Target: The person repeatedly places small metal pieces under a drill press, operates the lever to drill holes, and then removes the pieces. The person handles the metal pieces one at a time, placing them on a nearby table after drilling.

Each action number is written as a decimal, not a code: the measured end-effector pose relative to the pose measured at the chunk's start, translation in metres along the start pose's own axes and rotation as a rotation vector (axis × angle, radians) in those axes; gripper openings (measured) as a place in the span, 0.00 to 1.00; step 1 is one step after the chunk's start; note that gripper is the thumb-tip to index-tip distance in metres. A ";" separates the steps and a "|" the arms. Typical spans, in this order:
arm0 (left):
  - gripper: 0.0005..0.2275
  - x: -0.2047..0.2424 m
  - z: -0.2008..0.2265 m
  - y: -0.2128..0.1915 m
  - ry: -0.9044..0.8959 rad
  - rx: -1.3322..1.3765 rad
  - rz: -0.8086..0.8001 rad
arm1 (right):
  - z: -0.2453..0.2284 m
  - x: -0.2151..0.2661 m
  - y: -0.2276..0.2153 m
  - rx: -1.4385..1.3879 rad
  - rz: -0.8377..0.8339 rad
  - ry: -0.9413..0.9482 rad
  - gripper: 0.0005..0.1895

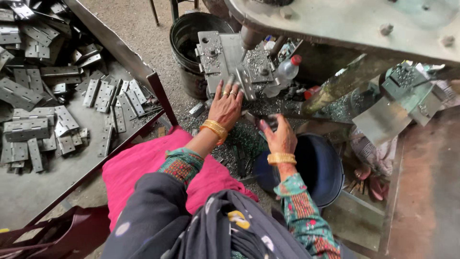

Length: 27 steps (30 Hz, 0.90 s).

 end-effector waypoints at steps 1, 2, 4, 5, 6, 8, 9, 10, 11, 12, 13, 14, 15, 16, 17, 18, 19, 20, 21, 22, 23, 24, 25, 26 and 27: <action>0.15 0.009 0.006 -0.005 0.057 0.089 -0.056 | -0.004 0.000 -0.003 -0.003 0.004 0.033 0.24; 0.13 0.009 0.012 -0.008 0.108 0.178 -0.103 | -0.007 -0.001 -0.005 -0.001 0.011 0.055 0.23; 0.12 -0.011 0.024 -0.015 0.135 0.232 -0.076 | -0.011 -0.001 -0.006 0.005 0.027 0.064 0.20; 0.12 -0.029 0.031 -0.018 0.110 0.197 -0.003 | -0.010 -0.002 -0.007 0.009 0.038 0.070 0.19; 0.13 -0.049 0.040 -0.020 0.085 0.163 0.074 | -0.005 -0.002 -0.007 -0.001 0.033 0.123 0.19; 0.10 -0.075 0.044 -0.005 -0.147 0.025 -0.161 | 0.004 0.002 -0.001 -0.017 0.014 0.232 0.19; 0.09 -0.077 0.043 0.002 -0.266 -0.043 -0.282 | 0.004 0.005 0.000 0.035 0.007 0.195 0.19; 0.10 -0.078 0.042 0.005 -0.345 0.029 -0.306 | 0.004 0.004 0.001 0.087 0.002 0.153 0.19; 0.10 -0.075 0.040 0.007 -0.423 0.102 -0.329 | 0.004 0.000 0.000 0.139 -0.004 0.111 0.20; 0.11 -0.069 0.034 0.009 -0.498 0.167 -0.354 | 0.004 -0.003 0.002 0.141 -0.037 0.122 0.20; 0.11 -0.065 0.031 0.008 -0.429 0.128 -0.338 | 0.004 -0.010 0.002 0.143 -0.070 0.133 0.21; 0.11 -0.054 0.026 0.007 -0.358 0.084 -0.334 | 0.004 -0.010 0.006 0.139 -0.112 0.152 0.22; 0.11 -0.044 0.021 0.007 -0.286 0.039 -0.330 | 0.003 -0.011 0.009 0.152 -0.134 0.168 0.23; 0.11 -0.032 0.021 0.008 -0.229 -0.004 -0.331 | 0.004 -0.010 0.009 0.174 -0.162 0.186 0.24; 0.12 -0.024 0.020 0.010 -0.172 -0.047 -0.332 | 0.005 -0.007 0.009 0.196 -0.190 0.204 0.25; 0.13 -0.023 0.020 0.010 -0.113 -0.092 -0.324 | 0.002 -0.010 0.009 0.212 -0.196 0.180 0.26; 0.13 -0.024 0.017 0.012 -0.130 -0.101 -0.330 | -0.002 -0.012 0.010 0.228 -0.201 0.156 0.28; 0.13 -0.026 0.019 0.014 -0.145 -0.102 -0.343 | -0.003 -0.009 0.009 0.249 -0.210 0.139 0.30; 0.13 -0.029 0.021 0.017 -0.160 -0.104 -0.357 | -0.002 -0.006 0.011 0.260 -0.242 0.165 0.30; 0.14 -0.038 0.022 0.019 -0.197 -0.080 -0.365 | 0.000 -0.009 0.012 0.273 -0.266 0.184 0.31; 0.14 -0.047 0.024 0.021 -0.234 -0.056 -0.374 | 0.004 -0.011 0.012 0.286 -0.290 0.204 0.31; 0.15 -0.052 0.023 0.023 -0.273 -0.037 -0.389 | 0.007 -0.011 0.015 0.309 -0.294 0.187 0.33; 0.15 -0.056 0.024 0.023 -0.270 -0.067 -0.377 | 0.012 -0.011 0.019 0.332 -0.298 0.169 0.35; 0.15 -0.059 0.023 0.024 -0.268 -0.099 -0.365 | 0.019 -0.011 0.025 0.353 -0.302 0.150 0.36; 0.15 -0.062 0.022 0.025 -0.267 -0.132 -0.353 | 0.029 -0.009 0.034 0.350 -0.328 0.168 0.36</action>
Point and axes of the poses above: each hand's wrist, its own x-axis away from the middle knuckle, its own y-axis out of the palm, z = x × y, the point moved 5 cm from there along -x, towards the middle knuckle, and after that the axes turned 3 degrees about -y, right-handed, at the moved point
